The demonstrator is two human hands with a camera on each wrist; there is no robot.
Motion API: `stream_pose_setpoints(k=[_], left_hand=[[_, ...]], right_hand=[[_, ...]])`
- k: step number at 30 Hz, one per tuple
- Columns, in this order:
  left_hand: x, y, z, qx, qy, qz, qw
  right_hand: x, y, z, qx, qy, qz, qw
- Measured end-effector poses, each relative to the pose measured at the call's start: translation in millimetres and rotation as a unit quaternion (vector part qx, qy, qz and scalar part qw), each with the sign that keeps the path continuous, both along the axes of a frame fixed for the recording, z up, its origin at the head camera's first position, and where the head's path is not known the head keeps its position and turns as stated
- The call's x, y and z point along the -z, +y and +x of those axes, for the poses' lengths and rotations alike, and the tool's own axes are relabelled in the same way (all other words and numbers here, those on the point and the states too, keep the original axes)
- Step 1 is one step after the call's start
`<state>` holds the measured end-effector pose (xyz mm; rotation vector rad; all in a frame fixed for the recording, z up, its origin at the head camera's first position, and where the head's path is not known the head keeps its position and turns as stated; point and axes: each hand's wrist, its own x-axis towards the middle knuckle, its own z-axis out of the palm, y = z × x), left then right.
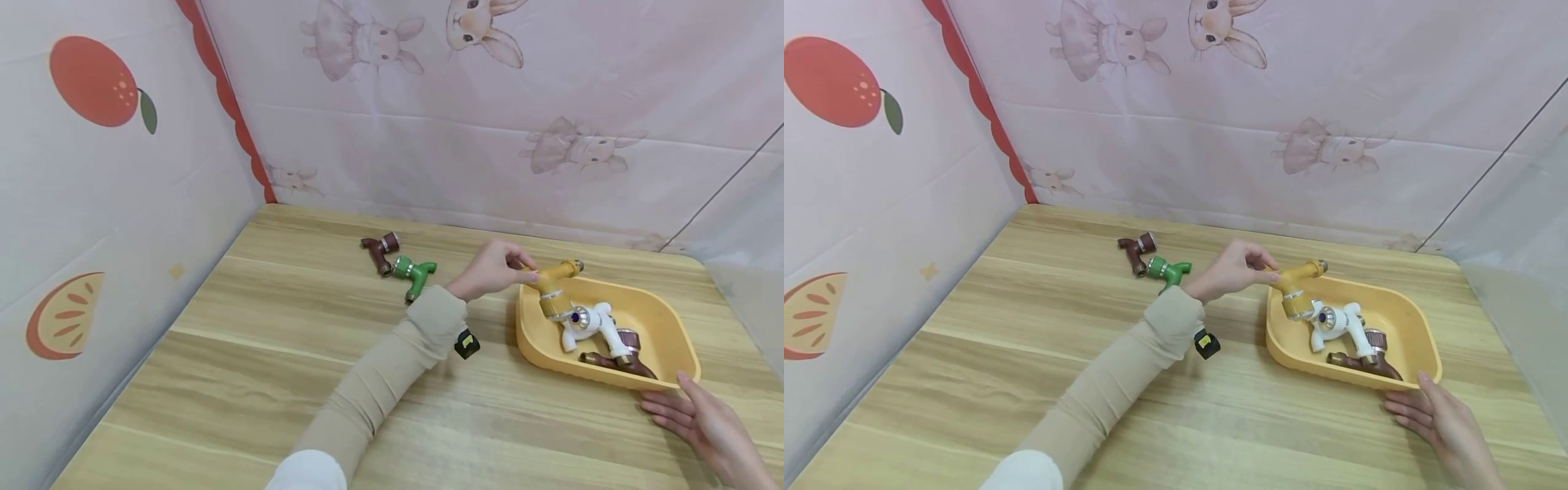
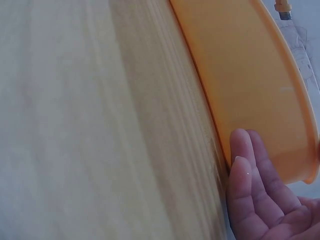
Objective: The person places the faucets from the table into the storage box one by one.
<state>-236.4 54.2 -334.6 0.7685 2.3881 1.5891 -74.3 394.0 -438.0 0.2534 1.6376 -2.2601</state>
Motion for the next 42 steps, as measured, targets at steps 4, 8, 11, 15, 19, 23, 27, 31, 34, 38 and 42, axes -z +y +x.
stream_pose_setpoints(k=[4, 8, 11, 15, 19, 23, 27, 31, 34, 38, 42], left_hand=[[5.5, 5.2, -0.9, 0.013, 0.004, -0.019, 0.9997], [10.4, 9.0, 0.6, 0.018, 0.01, -0.044, 0.9988], [13.7, 12.1, 3.4, 0.013, 0.016, -0.059, 0.9981], [20.5, 16.3, 5.3, 0.001, 0.019, -0.08, 0.9966], [28.0, 17.9, 4.5, 0.001, 0.005, -0.092, 0.9958], [32.2, 18.1, 3.4, 0.011, -0.011, -0.089, 0.9959], [33.5, 18.5, 3.1, 0.031, -0.002, -0.111, 0.9933], [34.7, 16.7, 2.7, 0.055, 0.013, -0.137, 0.989], [36.3, 13.4, 2.2, 0.066, -0.001, -0.121, 0.9905], [36.2, 6.1, 1.5, 0.069, -0.025, -0.082, 0.9939], [34.5, -3.2, 1.3, 0.073, -0.044, -0.053, 0.9949]], right_hand=[[0.1, 0.1, -0.3, -0.005, 0.007, -0.014, 1.0], [1.1, 1.6, -0.9, -0.018, 0.016, -0.044, 0.999], [1.3, 2.0, -1.0, -0.021, 0.018, -0.058, 0.998], [1.6, 1.6, -0.5, -0.016, 0.016, -0.056, 0.998], [3.4, 1.9, -0.5, -0.014, 0.014, -0.044, 0.999], [4.9, 2.6, -1.2, -0.015, 0.018, -0.037, 0.999], [5.2, 2.4, -1.5, -0.016, 0.018, -0.031, 0.999], [3.5, 0.5, -1.3, -0.01, 0.009, -0.019, 1.0], [2.8, -0.4, -1.2, -0.004, 0.005, -0.012, 1.0], [3.2, -0.3, -0.9, -0.004, 0.006, -0.012, 1.0], [3.6, 0.2, -1.1, -0.01, 0.013, -0.023, 1.0]])
